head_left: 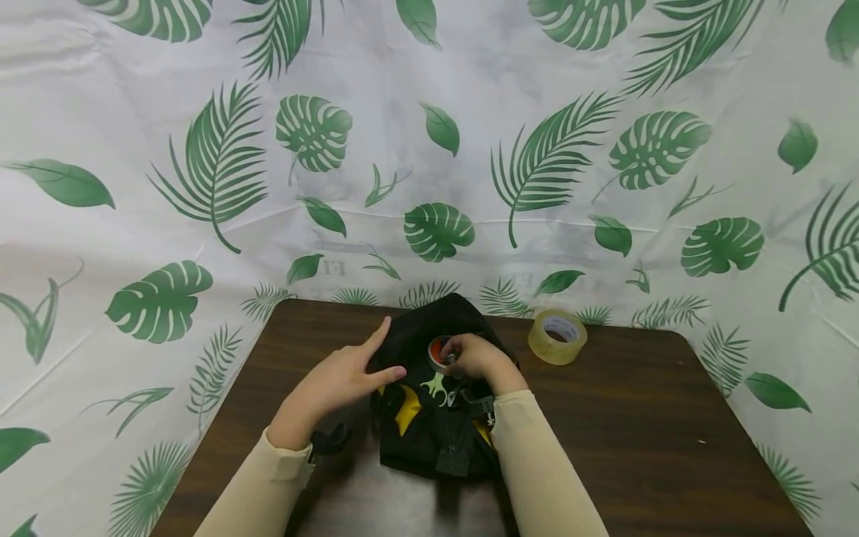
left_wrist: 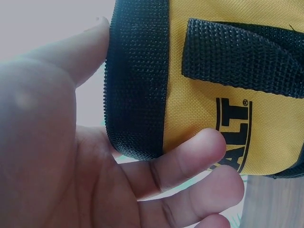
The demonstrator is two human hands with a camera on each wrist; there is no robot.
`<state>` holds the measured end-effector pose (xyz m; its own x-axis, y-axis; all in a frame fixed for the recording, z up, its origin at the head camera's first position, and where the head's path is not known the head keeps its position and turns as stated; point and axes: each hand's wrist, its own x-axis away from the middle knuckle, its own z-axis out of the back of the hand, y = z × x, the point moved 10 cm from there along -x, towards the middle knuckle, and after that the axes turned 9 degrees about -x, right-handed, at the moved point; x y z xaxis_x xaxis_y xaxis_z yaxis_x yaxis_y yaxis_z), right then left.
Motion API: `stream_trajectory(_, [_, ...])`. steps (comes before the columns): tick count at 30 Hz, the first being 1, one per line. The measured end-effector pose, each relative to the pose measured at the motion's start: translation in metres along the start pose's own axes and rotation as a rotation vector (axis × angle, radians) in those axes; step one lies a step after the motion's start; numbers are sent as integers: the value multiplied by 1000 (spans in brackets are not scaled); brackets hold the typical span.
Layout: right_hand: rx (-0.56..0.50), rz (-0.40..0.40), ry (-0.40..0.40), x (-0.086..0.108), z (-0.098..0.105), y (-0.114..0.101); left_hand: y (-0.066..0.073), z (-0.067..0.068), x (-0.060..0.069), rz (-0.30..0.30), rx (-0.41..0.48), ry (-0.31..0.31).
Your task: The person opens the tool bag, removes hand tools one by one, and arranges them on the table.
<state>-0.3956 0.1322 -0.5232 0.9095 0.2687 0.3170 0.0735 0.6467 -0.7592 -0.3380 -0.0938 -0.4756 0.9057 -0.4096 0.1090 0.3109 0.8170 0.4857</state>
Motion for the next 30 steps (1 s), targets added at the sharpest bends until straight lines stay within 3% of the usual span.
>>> stream_trajectory(10, [-53,65,22,16,11,-18,1,0,1,8,-7,-7])
stream_trajectory(20, [-196,131,-11,54,29,-35,4,-2,-2,-6,3,-13])
stream_trajectory(30, [-183,228,-23,87,43,-43,8,-3,-2,-16,-9,-20])
